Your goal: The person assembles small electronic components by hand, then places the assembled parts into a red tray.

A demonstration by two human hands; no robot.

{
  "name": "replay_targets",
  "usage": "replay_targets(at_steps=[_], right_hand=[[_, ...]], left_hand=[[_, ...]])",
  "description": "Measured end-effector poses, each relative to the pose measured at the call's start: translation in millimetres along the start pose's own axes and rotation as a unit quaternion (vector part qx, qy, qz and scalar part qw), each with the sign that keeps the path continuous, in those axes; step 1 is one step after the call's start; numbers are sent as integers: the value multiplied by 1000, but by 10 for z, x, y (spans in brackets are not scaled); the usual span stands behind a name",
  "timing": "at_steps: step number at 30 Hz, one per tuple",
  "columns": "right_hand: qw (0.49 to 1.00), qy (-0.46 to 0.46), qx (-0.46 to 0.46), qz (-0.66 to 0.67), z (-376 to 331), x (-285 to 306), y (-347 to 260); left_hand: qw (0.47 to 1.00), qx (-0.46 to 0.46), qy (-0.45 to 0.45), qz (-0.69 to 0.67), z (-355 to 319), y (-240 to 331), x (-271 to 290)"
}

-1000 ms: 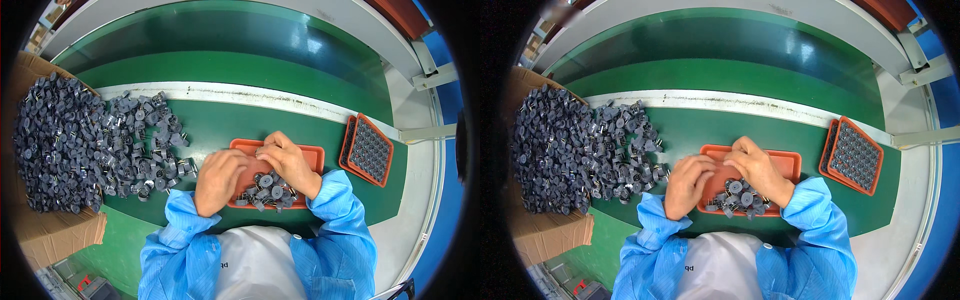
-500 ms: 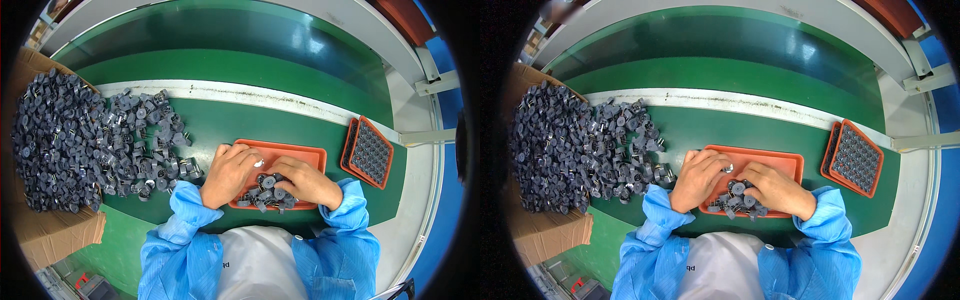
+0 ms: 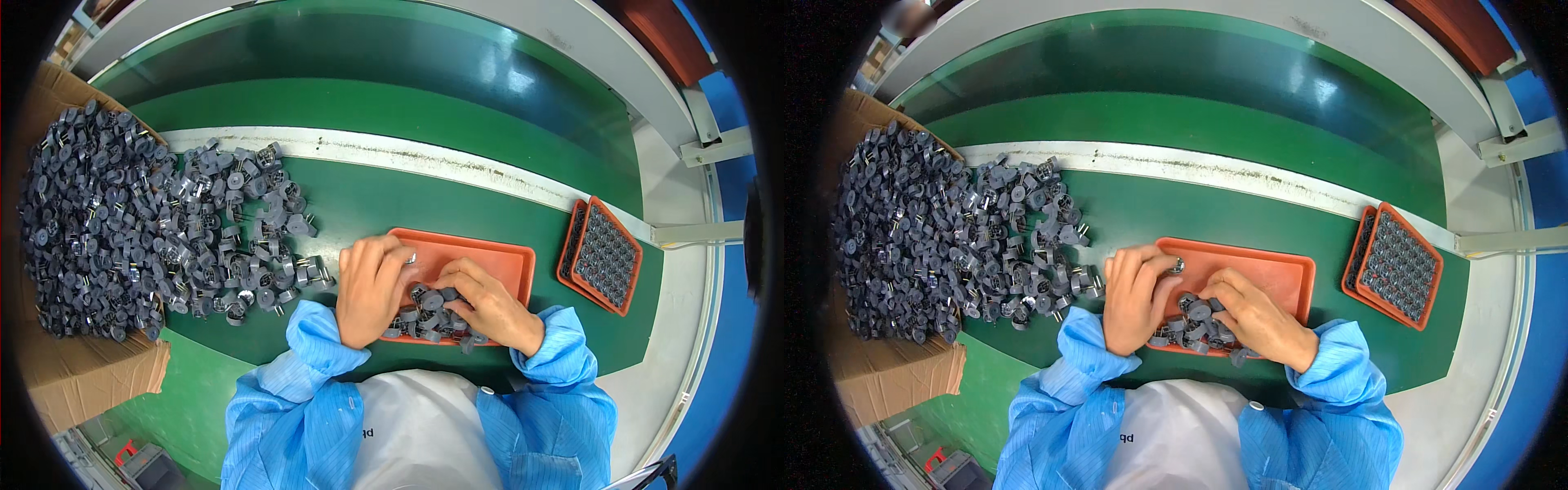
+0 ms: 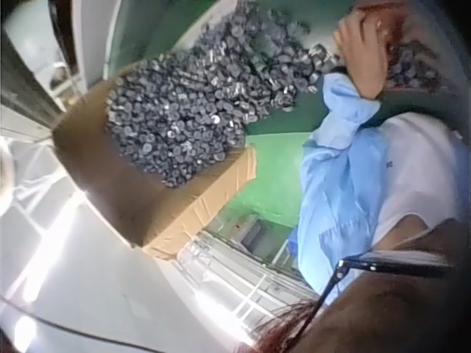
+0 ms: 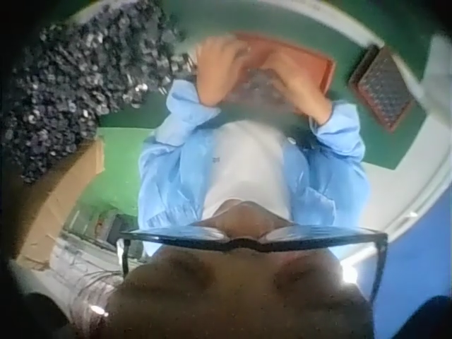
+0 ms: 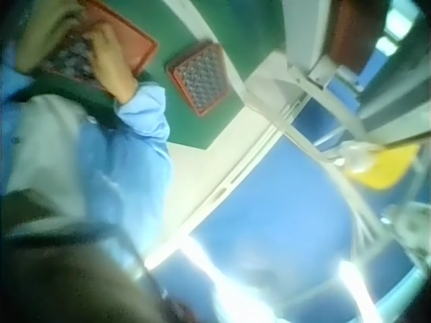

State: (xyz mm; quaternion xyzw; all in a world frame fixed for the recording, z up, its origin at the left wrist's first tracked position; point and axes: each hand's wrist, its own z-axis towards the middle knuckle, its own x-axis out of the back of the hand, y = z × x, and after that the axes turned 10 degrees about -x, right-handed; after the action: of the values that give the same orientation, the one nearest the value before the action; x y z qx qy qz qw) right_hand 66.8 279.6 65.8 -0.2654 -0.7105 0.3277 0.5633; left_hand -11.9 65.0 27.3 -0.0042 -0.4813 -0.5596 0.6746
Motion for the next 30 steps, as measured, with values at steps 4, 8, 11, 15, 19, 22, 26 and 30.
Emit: replay_targets(at_steps=[4,8,11,15,19,22,26,30], right_hand=[[997,28,-37,55,-3,-12,36],[994,64,-11,85,107,44,-29],[984,43,-40,171,156,-40,50],[907,29,-86,410,209,-113,158],[875,3,-92,476,157,-122,67],[840,-14,-79,536,135,-155,-28],[858,-9,-31,512,145,-171,-34],[845,-24,-41,532,122,-87,-53]], left_hand=[[992,-29,-32,-116,-94,99,121],[986,-21,-112,-125,-153,136,100],[982,-43,-130,-126,-143,104,94],[981,42,-60,-178,-168,81,62],[973,76,-82,-202,-98,170,95],[980,38,-54,-188,-95,215,50],[949,77,-56,-299,-150,260,59],[851,196,-118,-473,-183,185,159]])
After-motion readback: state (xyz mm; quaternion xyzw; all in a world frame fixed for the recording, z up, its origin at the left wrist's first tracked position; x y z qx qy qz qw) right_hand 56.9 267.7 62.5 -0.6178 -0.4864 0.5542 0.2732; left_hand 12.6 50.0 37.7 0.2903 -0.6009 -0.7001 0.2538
